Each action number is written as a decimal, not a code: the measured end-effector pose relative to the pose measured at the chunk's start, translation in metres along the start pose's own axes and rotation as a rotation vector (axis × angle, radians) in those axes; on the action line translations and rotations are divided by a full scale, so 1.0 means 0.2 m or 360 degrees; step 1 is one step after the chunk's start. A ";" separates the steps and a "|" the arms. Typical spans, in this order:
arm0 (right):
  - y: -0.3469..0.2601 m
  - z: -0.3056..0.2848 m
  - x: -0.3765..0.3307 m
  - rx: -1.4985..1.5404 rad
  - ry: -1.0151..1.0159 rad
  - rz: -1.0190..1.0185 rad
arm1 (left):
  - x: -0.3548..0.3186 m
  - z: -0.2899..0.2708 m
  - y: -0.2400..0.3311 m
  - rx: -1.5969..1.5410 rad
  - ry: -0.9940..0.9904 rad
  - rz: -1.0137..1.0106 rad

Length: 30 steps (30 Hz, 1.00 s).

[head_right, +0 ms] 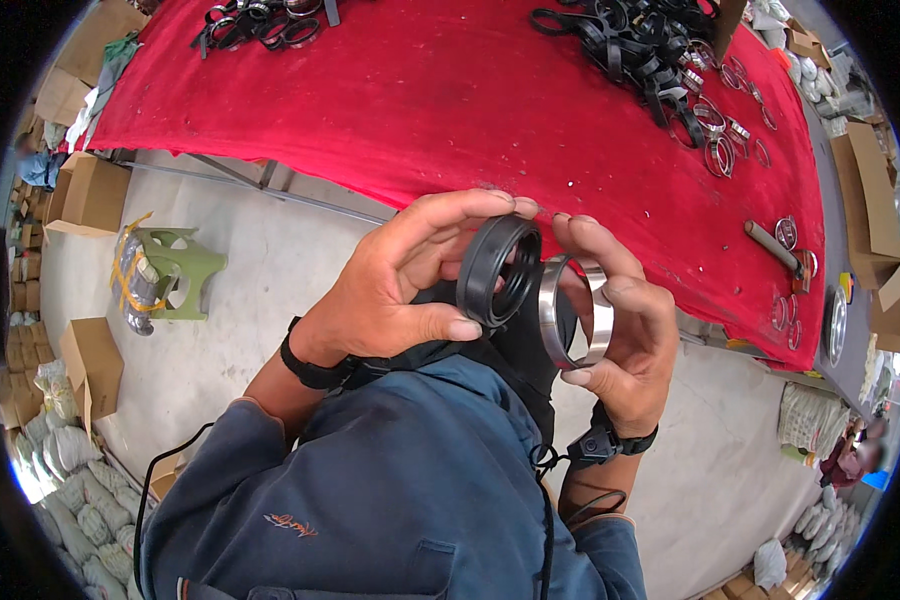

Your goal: The recorder is assembling circular plastic components with metal rings at a warehouse table.

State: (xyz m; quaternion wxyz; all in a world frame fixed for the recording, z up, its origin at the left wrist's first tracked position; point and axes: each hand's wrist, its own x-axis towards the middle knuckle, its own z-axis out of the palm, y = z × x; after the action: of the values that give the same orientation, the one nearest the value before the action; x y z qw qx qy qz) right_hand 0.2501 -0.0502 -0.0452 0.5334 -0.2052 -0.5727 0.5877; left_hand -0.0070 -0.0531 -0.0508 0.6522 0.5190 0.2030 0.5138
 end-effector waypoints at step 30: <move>0.15 0.10 0.02 -0.0680 0.0075 -0.0160 | 0.06 0.00 0.04 0.1134 -0.0006 0.0296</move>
State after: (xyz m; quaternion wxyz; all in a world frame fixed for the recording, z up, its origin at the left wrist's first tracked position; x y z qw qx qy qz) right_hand 0.2194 -0.0495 -0.0652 0.5197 -0.2983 -0.6812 0.4207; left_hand -0.0070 -0.0430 -0.0405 0.3813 0.7308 0.3199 0.4670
